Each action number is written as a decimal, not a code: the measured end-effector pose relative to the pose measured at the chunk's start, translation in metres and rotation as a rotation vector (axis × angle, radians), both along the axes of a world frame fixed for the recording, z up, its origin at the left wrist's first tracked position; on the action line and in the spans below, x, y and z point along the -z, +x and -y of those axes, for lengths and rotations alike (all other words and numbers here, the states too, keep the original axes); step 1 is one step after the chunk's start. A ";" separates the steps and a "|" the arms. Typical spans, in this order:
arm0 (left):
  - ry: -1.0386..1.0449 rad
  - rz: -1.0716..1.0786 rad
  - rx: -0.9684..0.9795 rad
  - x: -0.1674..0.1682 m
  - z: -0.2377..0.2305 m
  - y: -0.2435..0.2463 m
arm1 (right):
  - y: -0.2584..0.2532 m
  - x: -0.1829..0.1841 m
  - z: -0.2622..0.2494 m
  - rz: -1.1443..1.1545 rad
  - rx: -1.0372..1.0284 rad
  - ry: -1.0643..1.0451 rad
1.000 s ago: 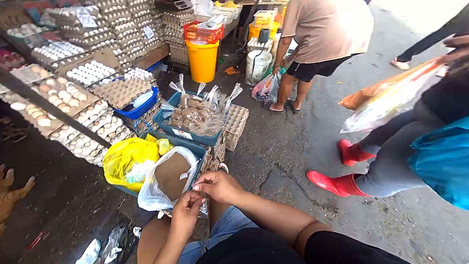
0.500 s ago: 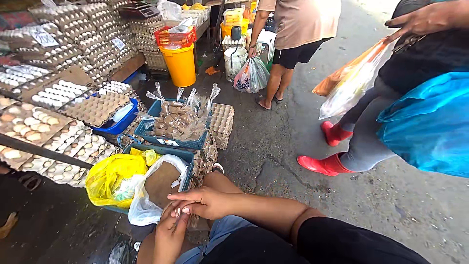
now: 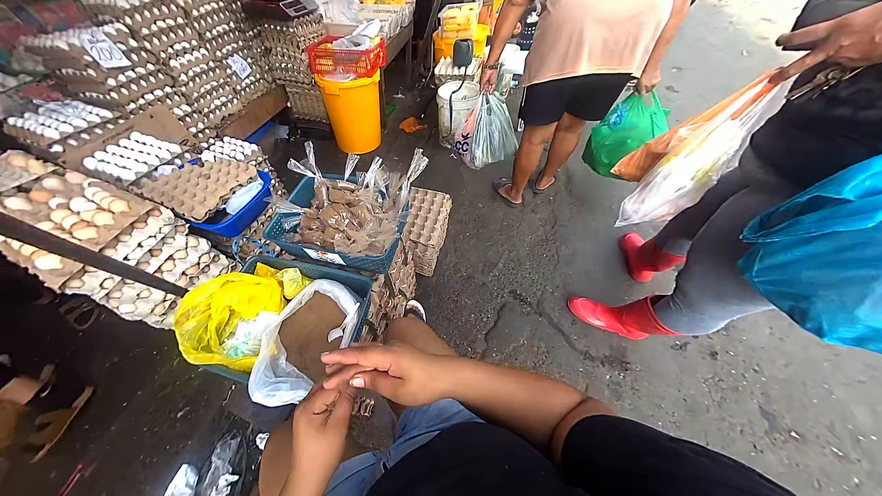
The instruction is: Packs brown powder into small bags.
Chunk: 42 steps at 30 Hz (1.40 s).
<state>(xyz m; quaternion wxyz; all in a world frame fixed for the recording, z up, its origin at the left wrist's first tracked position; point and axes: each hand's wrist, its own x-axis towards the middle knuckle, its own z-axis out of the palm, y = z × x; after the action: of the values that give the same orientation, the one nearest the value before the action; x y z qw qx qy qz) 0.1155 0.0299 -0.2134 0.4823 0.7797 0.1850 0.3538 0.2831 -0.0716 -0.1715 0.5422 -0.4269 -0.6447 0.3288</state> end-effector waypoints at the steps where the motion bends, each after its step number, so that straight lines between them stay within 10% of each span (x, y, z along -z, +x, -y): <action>1: -0.017 0.039 -0.002 -0.003 -0.001 0.001 | 0.002 -0.002 -0.002 -0.040 0.009 0.017; 6: 0.028 -0.004 0.052 -0.005 -0.001 0.000 | 0.000 -0.002 -0.009 -0.128 0.048 0.080; 12: 0.032 -0.595 0.499 0.001 -0.009 -0.007 | 0.049 -0.022 -0.008 -0.428 0.532 0.107; 19: -0.088 -0.384 0.241 -0.006 -0.012 -0.009 | 0.025 0.026 0.001 -0.177 0.125 -0.226; 31: -0.245 -0.143 -0.105 -0.005 -0.004 -0.011 | 0.009 0.039 -0.007 -0.095 0.388 -0.387; 42: -0.310 -0.243 0.107 -0.010 -0.011 -0.006 | -0.012 0.039 -0.021 -0.376 0.319 -0.299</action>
<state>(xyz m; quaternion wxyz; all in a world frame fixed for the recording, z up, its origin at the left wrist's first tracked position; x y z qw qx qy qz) 0.1098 0.0406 -0.2034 0.5887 0.7419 0.2524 0.1984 0.2707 -0.0510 -0.2107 0.6281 -0.5296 -0.4021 0.4041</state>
